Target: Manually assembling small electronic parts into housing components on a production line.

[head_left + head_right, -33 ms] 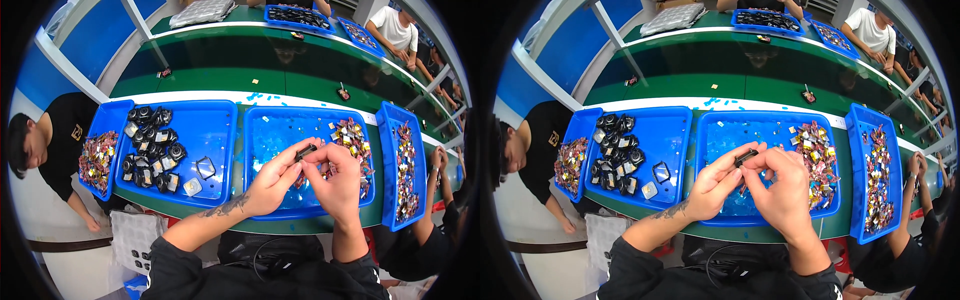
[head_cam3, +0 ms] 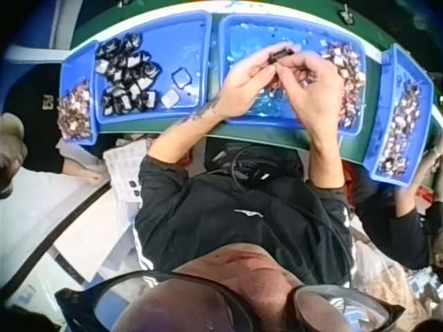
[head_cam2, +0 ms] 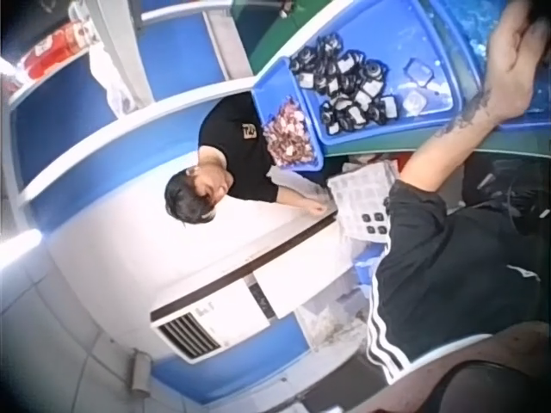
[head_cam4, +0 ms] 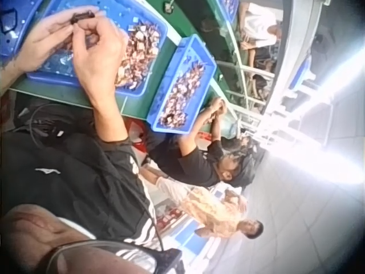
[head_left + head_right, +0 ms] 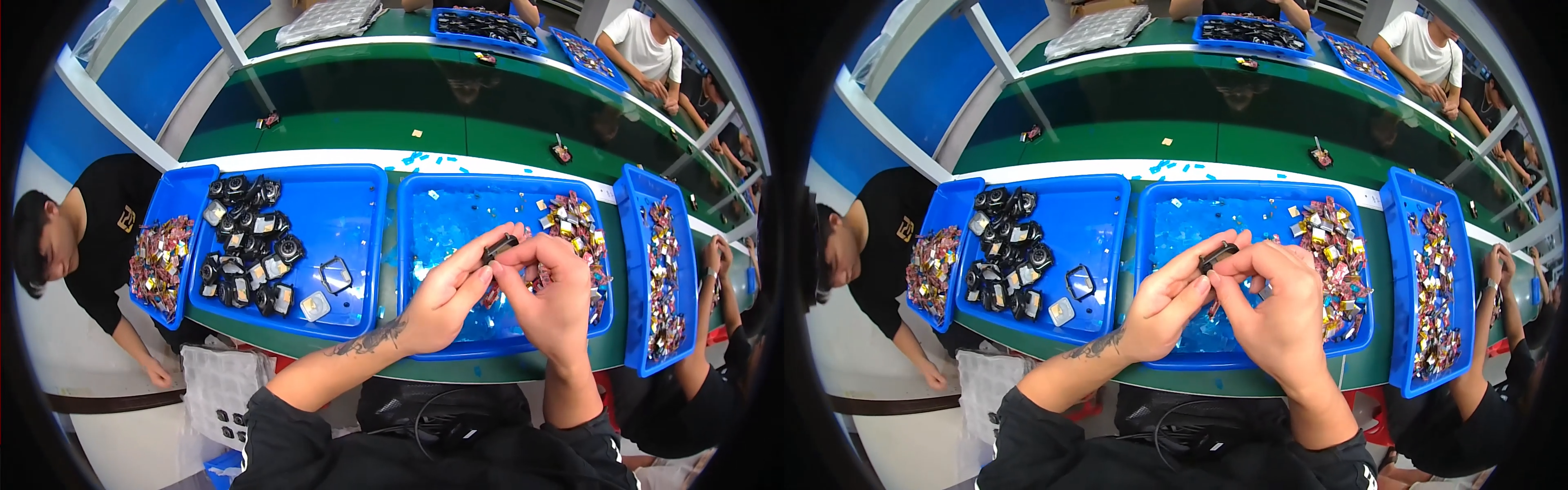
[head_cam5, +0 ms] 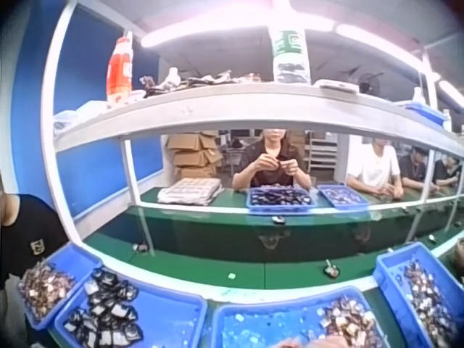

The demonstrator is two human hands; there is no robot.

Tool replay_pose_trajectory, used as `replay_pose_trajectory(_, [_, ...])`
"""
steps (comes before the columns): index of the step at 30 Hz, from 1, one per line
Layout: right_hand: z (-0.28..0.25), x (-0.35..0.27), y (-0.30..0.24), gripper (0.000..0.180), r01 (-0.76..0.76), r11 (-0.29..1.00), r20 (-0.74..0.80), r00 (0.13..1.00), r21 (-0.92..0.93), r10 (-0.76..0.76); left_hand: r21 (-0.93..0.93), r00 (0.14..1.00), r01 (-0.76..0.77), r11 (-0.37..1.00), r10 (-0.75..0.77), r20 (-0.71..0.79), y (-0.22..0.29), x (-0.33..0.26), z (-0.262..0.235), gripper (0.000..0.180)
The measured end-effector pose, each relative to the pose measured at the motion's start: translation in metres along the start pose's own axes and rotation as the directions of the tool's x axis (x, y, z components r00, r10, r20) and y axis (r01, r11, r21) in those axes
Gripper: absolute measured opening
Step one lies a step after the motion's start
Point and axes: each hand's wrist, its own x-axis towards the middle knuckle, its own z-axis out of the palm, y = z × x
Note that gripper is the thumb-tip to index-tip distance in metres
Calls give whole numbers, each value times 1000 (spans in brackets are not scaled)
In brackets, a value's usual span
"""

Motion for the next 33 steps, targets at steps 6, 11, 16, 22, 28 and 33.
replay_pose_trajectory(6, [-3, -2, -5, 14, 65, 998, -26, 998, -7, -65, 12, 993, -117, 993, 117, -27, 1, -5, 6, 47])
replay_pose_trajectory(11, [7, -3, 1, 22, -16, 976, -74, 997, 216, 33, -104, 989, -137, 985, 130, -75, 1, 1, 3, 46])
replay_pose_trajectory(16, [2, -22, -10, 29, 94, 995, -5, 996, 25, -94, -69, 965, -203, 977, 187, -183, -1, 6, -2, 46])
replay_pose_trajectory(22, [0, -24, 2, 19, -186, 874, 11, 979, 449, 202, -22, 967, -187, 982, 180, -181, 7, 3, 1, 44])
replay_pose_trajectory(28, [-16, -19, 18, 17, -419, 526, 283, 904, 740, 321, 504, 960, -168, 847, 256, -110, 19, -5, 1, 41])
replay_pose_trajectory(33, [-16, -20, 26, 15, -431, 532, 312, 901, 729, 303, 789, 878, -322, 523, 476, 43, 10, 1, -1, 31])
